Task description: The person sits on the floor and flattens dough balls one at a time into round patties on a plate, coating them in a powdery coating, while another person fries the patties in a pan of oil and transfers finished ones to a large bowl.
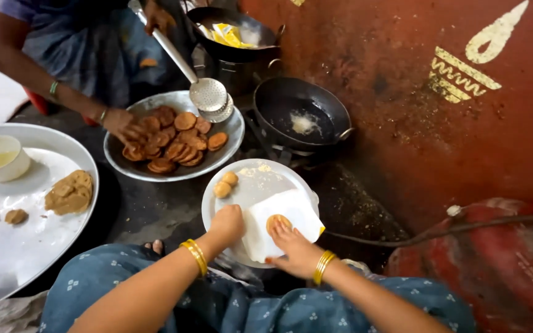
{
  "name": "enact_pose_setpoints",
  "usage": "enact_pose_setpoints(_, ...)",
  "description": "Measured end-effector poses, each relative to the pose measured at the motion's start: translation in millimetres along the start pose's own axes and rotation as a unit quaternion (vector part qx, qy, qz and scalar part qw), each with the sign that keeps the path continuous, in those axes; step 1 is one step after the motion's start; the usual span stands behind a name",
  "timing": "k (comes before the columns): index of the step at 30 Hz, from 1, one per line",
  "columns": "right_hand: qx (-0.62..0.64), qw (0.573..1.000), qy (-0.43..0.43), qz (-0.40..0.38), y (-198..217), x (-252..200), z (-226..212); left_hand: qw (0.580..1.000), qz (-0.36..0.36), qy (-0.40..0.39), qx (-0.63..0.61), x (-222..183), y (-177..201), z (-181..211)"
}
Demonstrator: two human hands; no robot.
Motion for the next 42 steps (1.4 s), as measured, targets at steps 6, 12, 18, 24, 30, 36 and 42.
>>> enact_pose_setpoints(6,0.087,0.978,-0.12,0.146,3.7,5.5,98.4,0.963,0.051,0.026,-0.265,-69.7,46.8,41.5)
enact_pose_setpoints(12,0.06,0.977,-0.196,0.061,-1.1,23.3,99.0,0.985,0.0,-0.03,-0.168,-24.1,-46.1,-0.1)
enact_pose_setpoints(18,0.126,0.972,-0.182,0.082,17.0,15.5,99.0,0.988,-0.103,0.003,-0.113,-9.6,21.6,17.6)
enact_pose_setpoints(24,0.097,0.962,-0.17,0.188,44.8,17.3,105.7,0.991,-0.099,-0.015,-0.084,20.2,0.9,8.1)
enact_pose_setpoints(30,0.073,0.968,-0.116,0.209,67.2,11.7,49.9,0.993,-0.051,-0.023,-0.106,27.7,-8.8,10.1)
enact_pose_setpoints(36,-0.076,0.989,-0.036,0.125,-21.7,-1.5,40.5,0.994,-0.051,-0.006,-0.1,26.7,-21.4,-0.7)
enact_pose_setpoints(42,0.007,0.993,-0.119,-0.012,-6.6,5.7,7.9,0.994,-0.067,-0.014,-0.088,11.0,-3.0,13.8)
Point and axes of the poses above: each hand's wrist, its own x-axis towards the middle knuckle, its own y-axis out of the back of the hand, z = x × y, the point moved 9 cm from there along x, towards the middle knuckle, and after that the axes turned 7 degrees about y, right-handed, at the moved point
